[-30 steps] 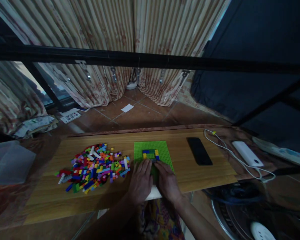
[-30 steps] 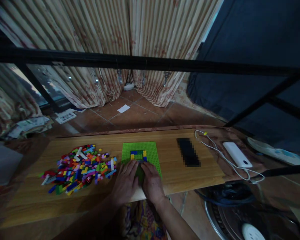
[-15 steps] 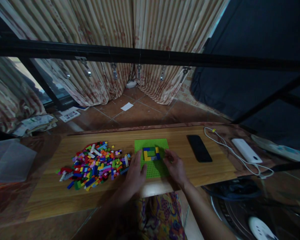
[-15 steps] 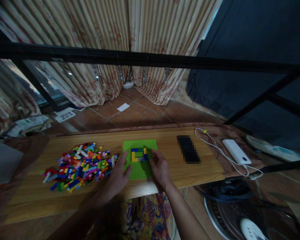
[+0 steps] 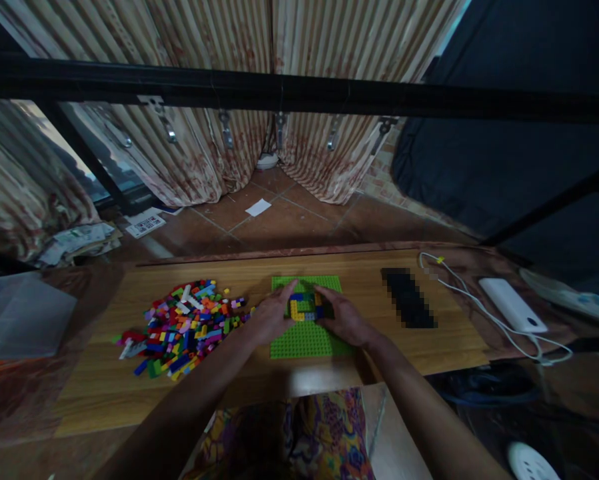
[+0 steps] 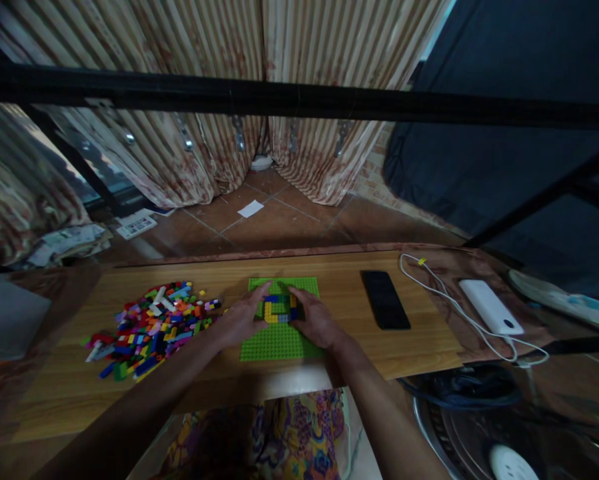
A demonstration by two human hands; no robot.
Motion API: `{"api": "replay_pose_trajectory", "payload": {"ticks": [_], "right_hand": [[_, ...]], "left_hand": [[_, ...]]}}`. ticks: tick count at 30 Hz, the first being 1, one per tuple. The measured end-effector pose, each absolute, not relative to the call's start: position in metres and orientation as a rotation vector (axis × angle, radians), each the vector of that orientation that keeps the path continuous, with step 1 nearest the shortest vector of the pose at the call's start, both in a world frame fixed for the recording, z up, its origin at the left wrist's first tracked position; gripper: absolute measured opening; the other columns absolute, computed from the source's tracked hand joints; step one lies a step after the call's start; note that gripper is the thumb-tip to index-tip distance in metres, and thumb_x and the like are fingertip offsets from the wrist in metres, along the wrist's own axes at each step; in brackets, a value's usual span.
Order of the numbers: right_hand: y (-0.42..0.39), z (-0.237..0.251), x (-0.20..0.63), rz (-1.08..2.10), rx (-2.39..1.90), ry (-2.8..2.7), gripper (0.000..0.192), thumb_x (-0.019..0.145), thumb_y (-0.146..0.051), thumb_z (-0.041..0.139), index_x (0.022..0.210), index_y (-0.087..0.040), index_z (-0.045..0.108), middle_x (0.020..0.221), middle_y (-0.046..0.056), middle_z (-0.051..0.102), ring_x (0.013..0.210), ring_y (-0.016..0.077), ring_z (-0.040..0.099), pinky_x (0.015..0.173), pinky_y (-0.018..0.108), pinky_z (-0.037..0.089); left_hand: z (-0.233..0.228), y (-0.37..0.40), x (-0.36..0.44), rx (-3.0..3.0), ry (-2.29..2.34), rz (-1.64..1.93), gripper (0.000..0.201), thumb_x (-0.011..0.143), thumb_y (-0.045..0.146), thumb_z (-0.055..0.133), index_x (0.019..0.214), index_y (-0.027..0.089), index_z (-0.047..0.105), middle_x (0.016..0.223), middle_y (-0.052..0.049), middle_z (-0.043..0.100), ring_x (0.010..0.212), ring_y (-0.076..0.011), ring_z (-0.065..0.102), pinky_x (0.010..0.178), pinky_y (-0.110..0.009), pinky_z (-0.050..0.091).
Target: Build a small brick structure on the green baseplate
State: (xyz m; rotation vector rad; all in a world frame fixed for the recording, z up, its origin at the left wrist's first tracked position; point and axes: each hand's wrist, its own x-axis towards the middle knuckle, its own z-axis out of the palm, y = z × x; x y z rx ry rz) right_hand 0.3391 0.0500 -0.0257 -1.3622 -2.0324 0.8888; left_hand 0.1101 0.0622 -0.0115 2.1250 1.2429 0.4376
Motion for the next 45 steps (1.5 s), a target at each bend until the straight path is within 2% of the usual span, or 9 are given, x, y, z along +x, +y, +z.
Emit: {"api": "replay_pose_trajectory", "payload": {"ticks": [6, 15, 21, 26, 30, 33, 38, 45], "right_hand": [[0.052, -0.024, 0.347, 1.034, -1.378, -1.978, 0.079, 0.067, -0.008, 0.070, 0.139, -0.026, 0.043, 0.132, 0.009, 0.055, 0.108, 0.0217, 0.059, 0.094, 0.041, 0.048], [0.054, -0.026, 0.347, 1.066, -1.371, -1.940, 0.074, 0.065, -0.007, 0.070, 0.134, -0.027, 0.050, 0.130, 0.007, 0.058, 0.110, 0.0216, 0.058, 0.090, 0.037, 0.049], [0.055, -0.033, 0.347, 1.063, -1.338, -1.916, 0.077, 0.064, -0.006, 0.069, 0.136, -0.027, 0.049, 0.129, 0.006, 0.059, 0.115, 0.0227, 0.057, 0.100, 0.042, 0.044], [0.047, -0.044, 0.340, 1.141, -1.322, -1.651, 0.079, 0.066, -0.015, 0.072, 0.138, -0.028, 0.043, 0.127, 0.006, 0.059, 0.113, 0.0221, 0.058, 0.102, 0.044, 0.043], [0.037, -0.058, 0.330, 1.214, -1.237, -1.352, 0.072, 0.072, -0.018, 0.064, 0.138, -0.029, 0.038, 0.130, 0.007, 0.056, 0.120, 0.0214, 0.055, 0.106, 0.046, 0.040], [0.031, -0.065, 0.325, 1.225, -1.180, -1.278, 0.068, 0.074, -0.014, 0.055, 0.138, -0.030, 0.037, 0.132, 0.007, 0.055, 0.123, 0.0202, 0.052, 0.107, 0.046, 0.039], [0.030, -0.068, 0.324, 1.177, -1.173, -1.302, 0.070, 0.075, -0.009, 0.047, 0.141, -0.028, 0.032, 0.131, 0.009, 0.057, 0.123, 0.0186, 0.053, 0.106, 0.045, 0.041], [0.030, -0.071, 0.323, 1.047, -1.265, -1.445, 0.073, 0.073, -0.005, 0.040, 0.143, -0.026, 0.029, 0.131, 0.009, 0.057, 0.122, 0.0171, 0.054, 0.102, 0.043, 0.046]], "left_hand": [[-0.015, 0.063, 0.107, 2.052, 1.254, 0.444, 0.092, 0.073, 0.014, 0.067, 0.149, 0.024, 0.016, 0.137, -0.013, 0.053, 0.113, -0.0242, 0.061, 0.097, -0.036, 0.045], [-0.019, 0.065, 0.112, 2.007, 1.315, 0.402, 0.090, 0.070, 0.010, 0.068, 0.147, 0.023, 0.022, 0.133, -0.012, 0.057, 0.104, -0.0230, 0.065, 0.090, -0.032, 0.048], [-0.019, 0.061, 0.114, 1.946, 1.335, 0.492, 0.086, 0.069, 0.007, 0.065, 0.146, 0.023, 0.029, 0.129, -0.012, 0.059, 0.108, -0.0247, 0.063, 0.095, -0.036, 0.047], [-0.019, 0.048, 0.126, 1.790, 1.374, 0.647, 0.090, 0.066, 0.001, 0.062, 0.147, 0.020, 0.027, 0.138, -0.013, 0.052, 0.122, -0.0262, 0.054, 0.104, -0.039, 0.041], [-0.028, 0.040, 0.136, 1.457, 1.394, 0.833, 0.086, 0.069, 0.001, 0.059, 0.147, 0.017, 0.025, 0.138, -0.015, 0.052, 0.124, -0.0243, 0.053, 0.100, -0.036, 0.046], [-0.034, 0.036, 0.139, 1.417, 1.401, 0.856, 0.085, 0.070, -0.001, 0.054, 0.148, 0.016, 0.023, 0.140, -0.017, 0.050, 0.124, -0.0237, 0.053, 0.099, -0.036, 0.047], [-0.036, 0.032, 0.139, 1.410, 1.402, 0.888, 0.083, 0.070, -0.003, 0.052, 0.147, 0.015, 0.026, 0.139, -0.016, 0.052, 0.123, -0.0227, 0.054, 0.103, -0.039, 0.044], [-0.040, 0.030, 0.138, 1.400, 1.413, 0.903, 0.075, 0.073, 0.001, 0.054, 0.143, 0.017, 0.033, 0.137, -0.016, 0.053, 0.112, -0.0223, 0.060, 0.099, -0.043, 0.047]]}}
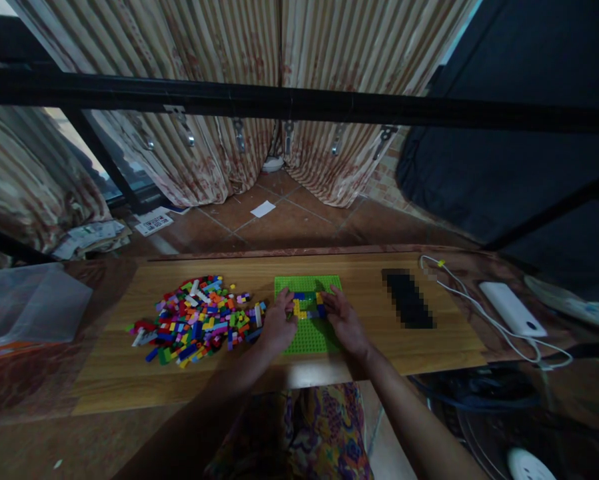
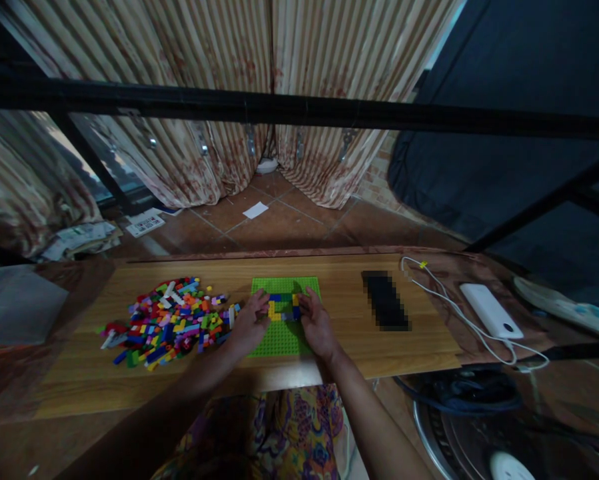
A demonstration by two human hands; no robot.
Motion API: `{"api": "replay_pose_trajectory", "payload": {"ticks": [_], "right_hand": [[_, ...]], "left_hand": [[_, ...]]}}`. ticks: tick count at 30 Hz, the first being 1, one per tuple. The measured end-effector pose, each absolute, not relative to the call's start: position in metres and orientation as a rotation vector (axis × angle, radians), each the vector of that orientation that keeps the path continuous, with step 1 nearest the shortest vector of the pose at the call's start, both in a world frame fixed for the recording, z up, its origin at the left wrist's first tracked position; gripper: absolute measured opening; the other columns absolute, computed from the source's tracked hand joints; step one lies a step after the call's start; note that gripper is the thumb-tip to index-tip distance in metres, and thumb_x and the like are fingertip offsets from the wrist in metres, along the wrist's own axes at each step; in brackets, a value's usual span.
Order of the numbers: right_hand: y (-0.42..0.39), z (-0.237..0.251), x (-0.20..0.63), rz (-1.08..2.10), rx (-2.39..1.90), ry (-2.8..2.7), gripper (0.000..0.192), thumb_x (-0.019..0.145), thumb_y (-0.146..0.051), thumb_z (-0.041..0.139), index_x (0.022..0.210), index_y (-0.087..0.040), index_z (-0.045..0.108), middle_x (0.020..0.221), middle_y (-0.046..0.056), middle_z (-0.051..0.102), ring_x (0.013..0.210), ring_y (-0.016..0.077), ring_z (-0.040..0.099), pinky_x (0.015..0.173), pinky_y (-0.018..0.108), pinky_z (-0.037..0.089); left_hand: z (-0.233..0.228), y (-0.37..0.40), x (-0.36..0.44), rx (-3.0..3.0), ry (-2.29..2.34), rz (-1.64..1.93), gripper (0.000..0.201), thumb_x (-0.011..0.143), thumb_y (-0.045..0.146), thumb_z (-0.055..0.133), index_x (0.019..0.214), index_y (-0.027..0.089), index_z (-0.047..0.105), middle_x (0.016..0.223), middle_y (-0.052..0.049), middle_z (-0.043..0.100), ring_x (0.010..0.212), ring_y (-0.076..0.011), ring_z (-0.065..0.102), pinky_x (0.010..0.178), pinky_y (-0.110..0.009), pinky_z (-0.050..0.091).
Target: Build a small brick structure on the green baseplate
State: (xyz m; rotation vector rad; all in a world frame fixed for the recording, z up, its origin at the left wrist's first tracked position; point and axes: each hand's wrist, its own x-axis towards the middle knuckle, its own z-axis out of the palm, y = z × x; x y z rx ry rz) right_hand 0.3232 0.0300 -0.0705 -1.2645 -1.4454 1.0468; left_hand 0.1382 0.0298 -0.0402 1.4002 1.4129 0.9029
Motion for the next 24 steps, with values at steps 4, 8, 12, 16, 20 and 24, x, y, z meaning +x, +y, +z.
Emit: {"api": "replay_pose_trajectory", "payload": {"ticks": [4, 8, 12, 16, 20, 24], "right_hand": [[0.029, -0.070, 0.321, 1.010, -1.310, -1.450, 0.069, 0.075, -0.006, 0.041, 0.141, -0.024, 0.033, 0.130, 0.010, 0.058, 0.120, 0.0174, 0.056, 0.101, 0.041, 0.047], [0.033, -0.064, 0.323, 1.015, -1.311, -1.465, 0.059, 0.078, -0.011, 0.046, 0.136, -0.024, 0.040, 0.126, 0.009, 0.062, 0.115, 0.0188, 0.060, 0.098, 0.043, 0.049], [0.033, -0.052, 0.325, 0.937, -1.328, -1.537, 0.045, 0.082, -0.016, 0.049, 0.127, -0.023, 0.050, 0.119, 0.008, 0.066, 0.109, 0.0196, 0.063, 0.096, 0.043, 0.051], [0.014, -0.042, 0.320, 0.727, -1.405, -1.576, 0.034, 0.087, -0.021, 0.046, 0.119, -0.019, 0.057, 0.116, 0.011, 0.065, 0.106, 0.0216, 0.062, 0.097, 0.045, 0.049], [-0.010, -0.035, 0.308, 0.515, -1.462, -1.679, 0.029, 0.088, -0.021, 0.045, 0.112, -0.020, 0.062, 0.113, 0.011, 0.064, 0.107, 0.0236, 0.060, 0.096, 0.045, 0.048], [-0.017, -0.029, 0.293, 0.478, -1.459, -1.797, 0.029, 0.087, -0.020, 0.048, 0.111, -0.023, 0.065, 0.112, 0.010, 0.063, 0.109, 0.0247, 0.057, 0.097, 0.045, 0.047]], "left_hand": [[-0.042, 0.031, 0.137, 1.407, 1.400, 0.916, 0.069, 0.074, 0.000, 0.052, 0.140, 0.014, 0.038, 0.136, -0.018, 0.053, 0.114, -0.0222, 0.060, 0.099, -0.041, 0.048], [-0.040, 0.033, 0.136, 1.434, 1.410, 0.933, 0.061, 0.077, 0.000, 0.047, 0.136, 0.012, 0.042, 0.132, -0.018, 0.057, 0.106, -0.0202, 0.063, 0.095, -0.040, 0.051], [-0.035, 0.028, 0.134, 1.451, 1.446, 0.972, 0.053, 0.083, 0.005, 0.043, 0.135, 0.011, 0.043, 0.127, -0.016, 0.060, 0.100, -0.0200, 0.065, 0.092, -0.040, 0.052], [-0.029, 0.011, 0.130, 1.456, 1.490, 0.999, 0.047, 0.086, 0.011, 0.043, 0.133, 0.015, 0.044, 0.117, -0.013, 0.064, 0.102, -0.0220, 0.065, 0.095, -0.042, 0.050], [-0.030, -0.009, 0.129, 1.463, 1.487, 0.979, 0.048, 0.085, 0.009, 0.042, 0.132, 0.015, 0.043, 0.125, -0.014, 0.059, 0.103, -0.0208, 0.064, 0.092, -0.040, 0.052], [-0.035, -0.020, 0.131, 1.499, 1.476, 0.950, 0.056, 0.082, 0.006, 0.042, 0.136, 0.018, 0.037, 0.123, -0.012, 0.059, 0.102, -0.0186, 0.063, 0.092, -0.038, 0.051]]}}
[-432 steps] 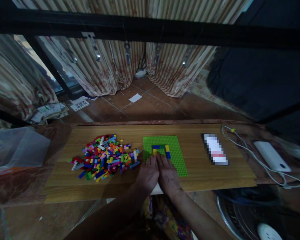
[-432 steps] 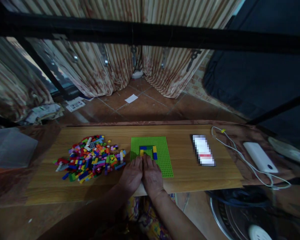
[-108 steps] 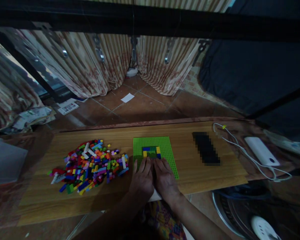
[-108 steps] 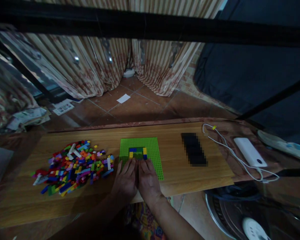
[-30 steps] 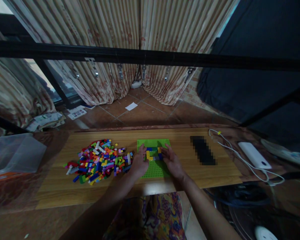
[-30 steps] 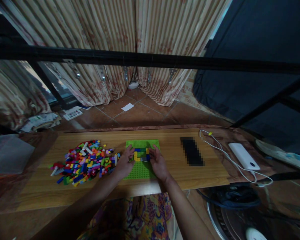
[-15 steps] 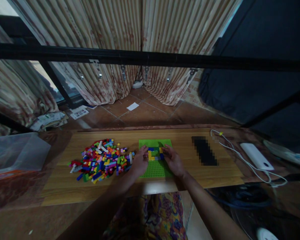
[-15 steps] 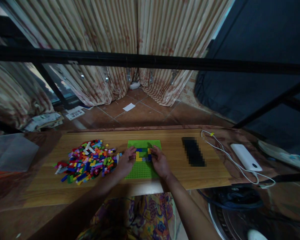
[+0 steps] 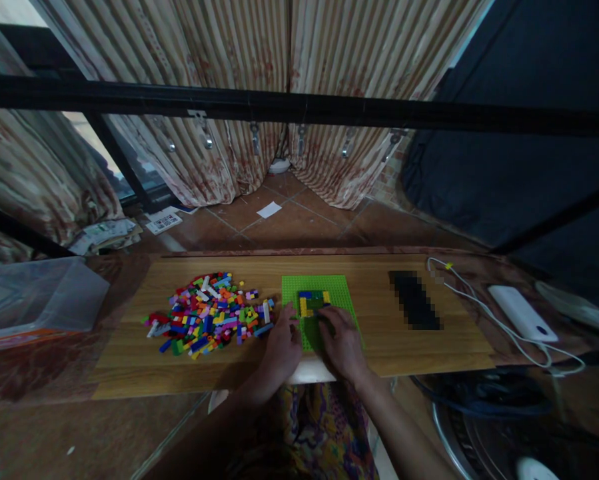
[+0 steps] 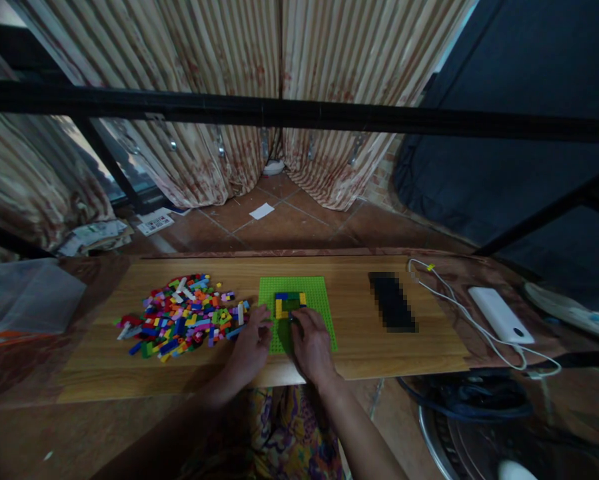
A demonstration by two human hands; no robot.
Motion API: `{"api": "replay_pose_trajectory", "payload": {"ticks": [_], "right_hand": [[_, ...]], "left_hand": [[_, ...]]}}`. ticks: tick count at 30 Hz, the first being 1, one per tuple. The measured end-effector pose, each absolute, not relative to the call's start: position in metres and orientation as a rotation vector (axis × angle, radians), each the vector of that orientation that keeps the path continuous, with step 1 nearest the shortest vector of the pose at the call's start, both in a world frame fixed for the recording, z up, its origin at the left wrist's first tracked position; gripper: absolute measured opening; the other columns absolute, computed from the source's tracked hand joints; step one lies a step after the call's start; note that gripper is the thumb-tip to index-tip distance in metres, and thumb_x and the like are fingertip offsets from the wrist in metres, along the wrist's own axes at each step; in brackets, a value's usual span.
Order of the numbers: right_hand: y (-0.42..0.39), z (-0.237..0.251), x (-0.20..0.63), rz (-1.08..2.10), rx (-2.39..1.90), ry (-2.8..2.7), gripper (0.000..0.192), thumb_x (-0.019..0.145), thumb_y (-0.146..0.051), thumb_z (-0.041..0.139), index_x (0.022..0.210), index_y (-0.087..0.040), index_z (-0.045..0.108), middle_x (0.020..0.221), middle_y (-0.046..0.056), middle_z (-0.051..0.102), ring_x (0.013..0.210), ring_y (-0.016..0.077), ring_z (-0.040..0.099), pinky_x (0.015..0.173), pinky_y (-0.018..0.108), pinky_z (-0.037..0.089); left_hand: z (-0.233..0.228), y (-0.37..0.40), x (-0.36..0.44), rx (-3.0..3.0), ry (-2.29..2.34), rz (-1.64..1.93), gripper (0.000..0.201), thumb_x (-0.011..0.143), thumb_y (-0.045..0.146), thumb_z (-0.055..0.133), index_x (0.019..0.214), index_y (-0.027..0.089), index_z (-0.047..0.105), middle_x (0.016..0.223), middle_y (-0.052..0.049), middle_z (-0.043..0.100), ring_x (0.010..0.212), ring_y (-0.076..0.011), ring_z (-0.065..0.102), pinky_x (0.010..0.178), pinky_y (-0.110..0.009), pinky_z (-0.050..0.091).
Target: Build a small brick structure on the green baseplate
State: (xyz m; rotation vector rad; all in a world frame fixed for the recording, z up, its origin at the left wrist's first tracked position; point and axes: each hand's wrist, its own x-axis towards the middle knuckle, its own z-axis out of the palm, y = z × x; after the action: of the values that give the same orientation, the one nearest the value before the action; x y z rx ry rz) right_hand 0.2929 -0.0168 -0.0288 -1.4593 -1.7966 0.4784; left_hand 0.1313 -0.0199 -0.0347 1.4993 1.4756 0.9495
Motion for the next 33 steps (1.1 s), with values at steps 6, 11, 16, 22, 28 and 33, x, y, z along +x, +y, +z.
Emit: {"api": "replay_pose_trajectory", "payload": {"ticks": [6, 11, 16, 22, 28, 33], "right_hand": [[-0.012, -0.031, 0.289, 0.393, -1.528, -1.791, 0.027, 0.088, -0.021, 0.048, 0.109, -0.021, 0.065, 0.112, 0.011, 0.062, 0.108, 0.0251, 0.056, 0.097, 0.044, 0.047], [-0.012, -0.038, 0.295, 0.400, -1.550, -1.803, 0.026, 0.088, -0.021, 0.049, 0.107, -0.021, 0.067, 0.111, 0.011, 0.062, 0.106, 0.0255, 0.057, 0.095, 0.044, 0.048], [-0.010, -0.034, 0.301, 0.472, -1.510, -1.749, 0.027, 0.089, -0.023, 0.047, 0.109, -0.021, 0.065, 0.110, 0.011, 0.063, 0.104, 0.0240, 0.059, 0.093, 0.043, 0.049], [-0.028, -0.030, 0.289, 0.549, -1.491, -1.695, 0.023, 0.092, -0.027, 0.046, 0.105, -0.023, 0.065, 0.103, 0.009, 0.066, 0.097, 0.0241, 0.062, 0.086, 0.042, 0.051], [-0.047, -0.027, 0.243, 0.722, -1.348, -1.867, 0.020, 0.092, -0.024, 0.048, 0.102, -0.026, 0.065, 0.100, 0.008, 0.066, 0.094, 0.0235, 0.062, 0.082, 0.039, 0.053], [-0.035, -0.026, 0.211, 0.664, -1.283, -2.064, 0.023, 0.093, -0.022, 0.045, 0.104, -0.025, 0.066, 0.101, 0.009, 0.064, 0.095, 0.0234, 0.059, 0.084, 0.039, 0.052]], "left_hand": [[-0.031, -0.022, 0.131, 1.578, 1.456, 0.840, 0.063, 0.082, 0.008, 0.043, 0.143, 0.015, 0.027, 0.130, -0.014, 0.056, 0.101, -0.0193, 0.061, 0.095, -0.039, 0.049], [-0.027, -0.022, 0.130, 1.648, 1.401, 0.788, 0.065, 0.084, 0.010, 0.043, 0.146, 0.014, 0.023, 0.134, -0.016, 0.054, 0.104, -0.0206, 0.060, 0.098, -0.042, 0.046], [-0.021, -0.025, 0.131, 1.610, 1.398, 0.800, 0.065, 0.083, 0.011, 0.044, 0.146, 0.016, 0.026, 0.133, -0.014, 0.053, 0.105, -0.0206, 0.059, 0.098, -0.040, 0.046], [-0.009, -0.063, 0.112, 1.683, 1.397, 0.765, 0.046, 0.086, 0.020, 0.046, 0.131, 0.020, 0.050, 0.120, -0.011, 0.062, 0.104, -0.0223, 0.060, 0.097, -0.039, 0.046], [-0.011, -0.114, 0.072, 1.542, 1.465, 0.629, 0.025, 0.087, 0.022, 0.045, 0.095, 0.024, 0.069, 0.094, -0.005, 0.071, 0.086, -0.0196, 0.066, 0.079, -0.029, 0.051], [-0.008, -0.119, 0.049, 1.464, 1.522, 0.685, 0.024, 0.086, 0.021, 0.046, 0.092, 0.021, 0.070, 0.088, -0.005, 0.072, 0.081, -0.0190, 0.066, 0.074, -0.027, 0.050]]}}
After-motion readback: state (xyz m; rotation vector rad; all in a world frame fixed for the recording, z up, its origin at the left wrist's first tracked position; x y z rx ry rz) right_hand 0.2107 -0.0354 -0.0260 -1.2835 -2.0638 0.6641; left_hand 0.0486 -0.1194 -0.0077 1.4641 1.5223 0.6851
